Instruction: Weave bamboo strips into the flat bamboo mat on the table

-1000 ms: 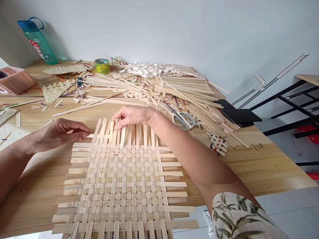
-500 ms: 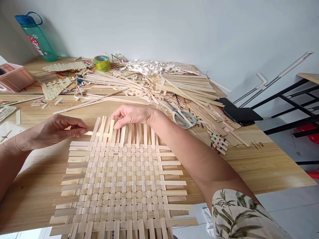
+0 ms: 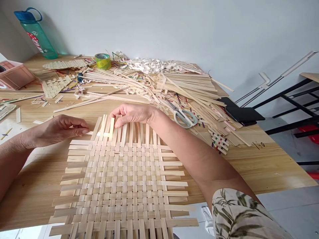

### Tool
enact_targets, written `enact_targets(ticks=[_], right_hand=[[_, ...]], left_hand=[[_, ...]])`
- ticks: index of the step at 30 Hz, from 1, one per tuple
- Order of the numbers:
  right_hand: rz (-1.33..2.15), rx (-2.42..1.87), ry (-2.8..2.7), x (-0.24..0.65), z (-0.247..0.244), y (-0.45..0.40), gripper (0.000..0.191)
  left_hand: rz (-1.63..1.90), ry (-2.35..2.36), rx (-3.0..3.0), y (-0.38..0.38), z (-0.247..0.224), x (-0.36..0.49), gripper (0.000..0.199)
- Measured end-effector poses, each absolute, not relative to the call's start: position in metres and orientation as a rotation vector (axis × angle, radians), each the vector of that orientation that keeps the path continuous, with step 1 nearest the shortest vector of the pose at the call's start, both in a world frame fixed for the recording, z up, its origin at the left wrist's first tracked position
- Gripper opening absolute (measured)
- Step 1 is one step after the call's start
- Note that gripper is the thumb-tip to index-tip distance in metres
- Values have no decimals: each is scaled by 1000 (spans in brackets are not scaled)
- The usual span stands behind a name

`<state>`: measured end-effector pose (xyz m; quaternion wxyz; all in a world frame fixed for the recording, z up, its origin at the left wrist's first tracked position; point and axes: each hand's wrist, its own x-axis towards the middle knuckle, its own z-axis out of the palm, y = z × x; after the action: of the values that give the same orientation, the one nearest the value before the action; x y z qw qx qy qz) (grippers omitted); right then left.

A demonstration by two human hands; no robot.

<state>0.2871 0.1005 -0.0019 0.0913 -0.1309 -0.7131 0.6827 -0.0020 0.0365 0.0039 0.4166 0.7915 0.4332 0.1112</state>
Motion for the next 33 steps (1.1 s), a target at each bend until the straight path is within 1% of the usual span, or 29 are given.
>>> enact_targets(ticks=[7, 22, 33], right_hand=[[1979, -487, -2153, 287, -4, 100, 19], [2005, -403, -2213, 287, 4, 97, 16], [2065, -417, -2133, 288, -4, 101, 23]], left_hand=[[292, 1107, 2070, 40, 2, -7, 36], [351, 1143, 2101, 42, -2, -13, 34], [285, 1095, 2038, 43, -6, -12, 35]])
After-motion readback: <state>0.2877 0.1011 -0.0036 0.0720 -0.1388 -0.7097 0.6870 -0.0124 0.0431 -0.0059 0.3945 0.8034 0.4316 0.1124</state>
